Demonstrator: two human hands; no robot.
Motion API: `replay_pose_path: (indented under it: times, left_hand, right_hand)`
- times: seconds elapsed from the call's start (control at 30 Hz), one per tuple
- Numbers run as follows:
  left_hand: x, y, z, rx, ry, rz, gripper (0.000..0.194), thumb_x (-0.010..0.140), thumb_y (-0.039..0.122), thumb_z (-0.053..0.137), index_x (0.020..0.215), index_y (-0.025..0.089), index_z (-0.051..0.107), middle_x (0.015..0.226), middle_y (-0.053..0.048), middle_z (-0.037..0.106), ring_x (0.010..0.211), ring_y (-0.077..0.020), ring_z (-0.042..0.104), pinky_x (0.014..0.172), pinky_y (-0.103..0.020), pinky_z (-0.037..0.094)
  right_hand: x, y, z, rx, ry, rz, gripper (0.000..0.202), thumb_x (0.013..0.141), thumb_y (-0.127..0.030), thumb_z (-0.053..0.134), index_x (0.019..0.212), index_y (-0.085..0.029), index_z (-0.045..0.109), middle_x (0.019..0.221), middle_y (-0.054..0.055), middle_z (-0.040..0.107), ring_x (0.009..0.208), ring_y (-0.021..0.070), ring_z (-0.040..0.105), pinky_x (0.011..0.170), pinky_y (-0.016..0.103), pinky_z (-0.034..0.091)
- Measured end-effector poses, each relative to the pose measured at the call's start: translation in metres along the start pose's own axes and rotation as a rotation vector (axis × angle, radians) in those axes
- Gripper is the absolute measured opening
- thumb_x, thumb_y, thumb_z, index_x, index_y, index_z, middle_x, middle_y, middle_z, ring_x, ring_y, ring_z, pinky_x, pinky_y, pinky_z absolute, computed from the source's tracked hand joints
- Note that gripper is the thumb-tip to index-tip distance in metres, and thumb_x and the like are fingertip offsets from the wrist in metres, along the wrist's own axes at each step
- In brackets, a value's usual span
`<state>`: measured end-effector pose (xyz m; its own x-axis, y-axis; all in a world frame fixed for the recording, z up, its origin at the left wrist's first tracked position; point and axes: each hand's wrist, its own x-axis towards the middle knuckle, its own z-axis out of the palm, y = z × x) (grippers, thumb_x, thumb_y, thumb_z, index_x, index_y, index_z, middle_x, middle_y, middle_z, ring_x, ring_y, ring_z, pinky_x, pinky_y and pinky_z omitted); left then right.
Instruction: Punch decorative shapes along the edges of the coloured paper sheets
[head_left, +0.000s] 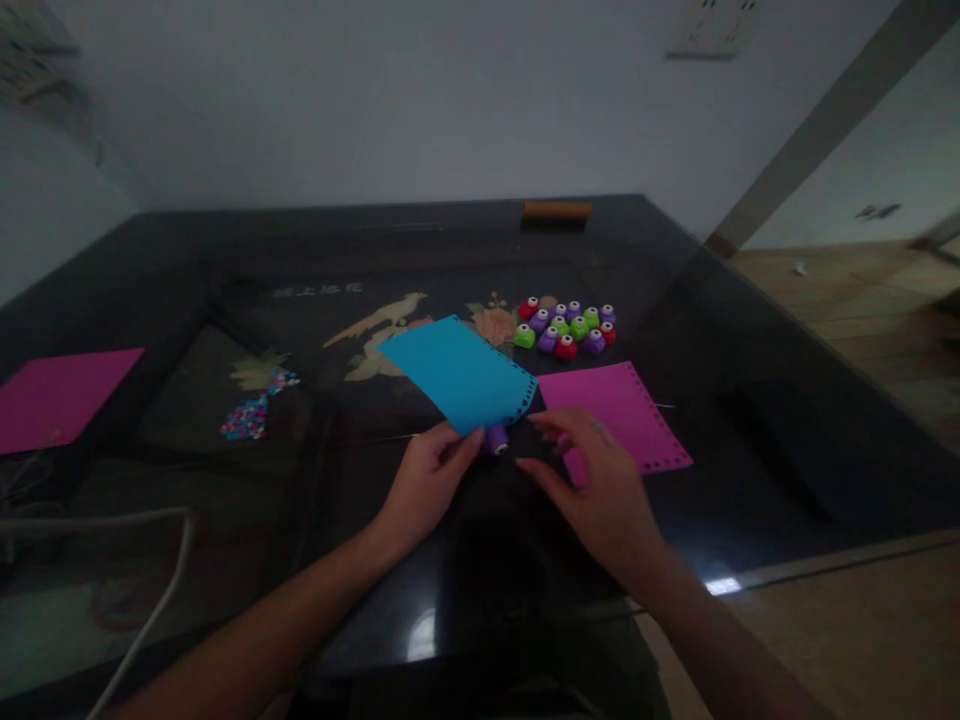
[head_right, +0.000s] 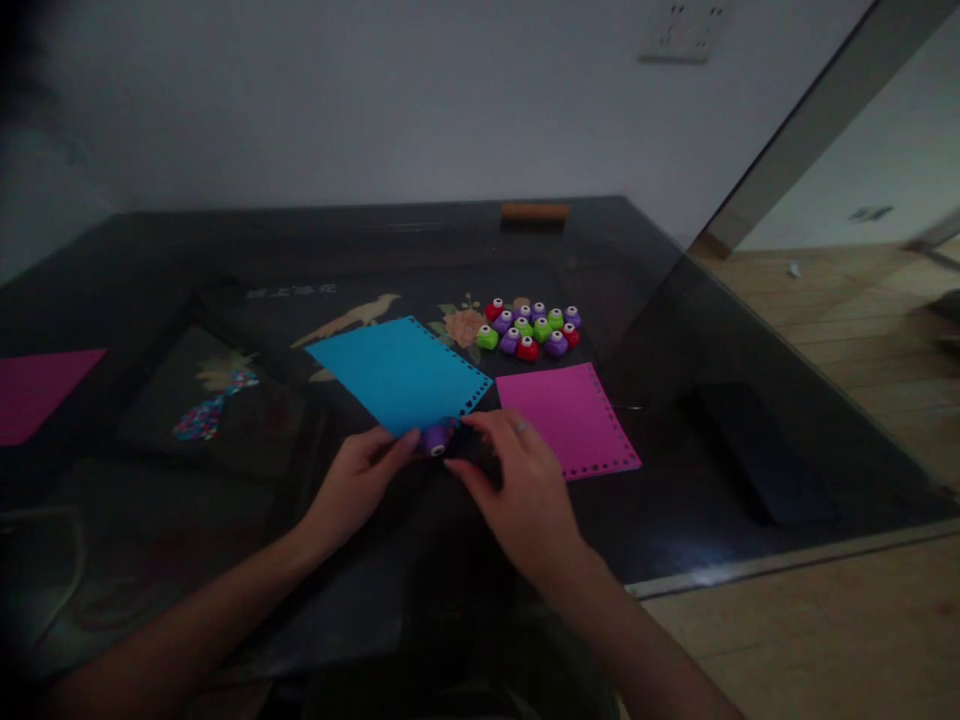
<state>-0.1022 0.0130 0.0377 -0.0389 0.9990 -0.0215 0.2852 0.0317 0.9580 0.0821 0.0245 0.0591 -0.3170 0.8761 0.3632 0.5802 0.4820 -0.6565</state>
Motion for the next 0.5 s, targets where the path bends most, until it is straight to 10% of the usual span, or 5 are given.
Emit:
replay_pose_path:
  times: [0.17,0.5]
  left_hand:
    - [-0.01,0.008,0.006,0.015,-0.01,0.119,0.028,0.083,0.029,0.05,0.06,0.016,0.058,0.062,0.001,0.061,0.065,-0.0157,0.056,0.063,-0.025,0.047]
    - [-0.014,0.006,0.011,-0.135,0.044,-0.006,0.026,0.08,0.038,0.055,0.093,0.017,0.062,0.089,-0.005,0.07,0.094,-0.0232,0.062,0.085,-0.034,0.048]
  right_hand:
    - [-0.01,-0.008,0.032,-0.057,0.018,0.045,0.025,0.079,-0.02,0.062,0.102,-0.021,0.051,0.095,0.008,0.061,0.087,0.0236,0.059,0.073,0.036,0.049]
    - [-0.013,0.003,0.033,0.039,0.021,0.028,0.018,0.081,-0.013,0.055,0.097,-0.02,0.053,0.097,0.008,0.065,0.088,0.0213,0.062,0.076,0.035,0.05]
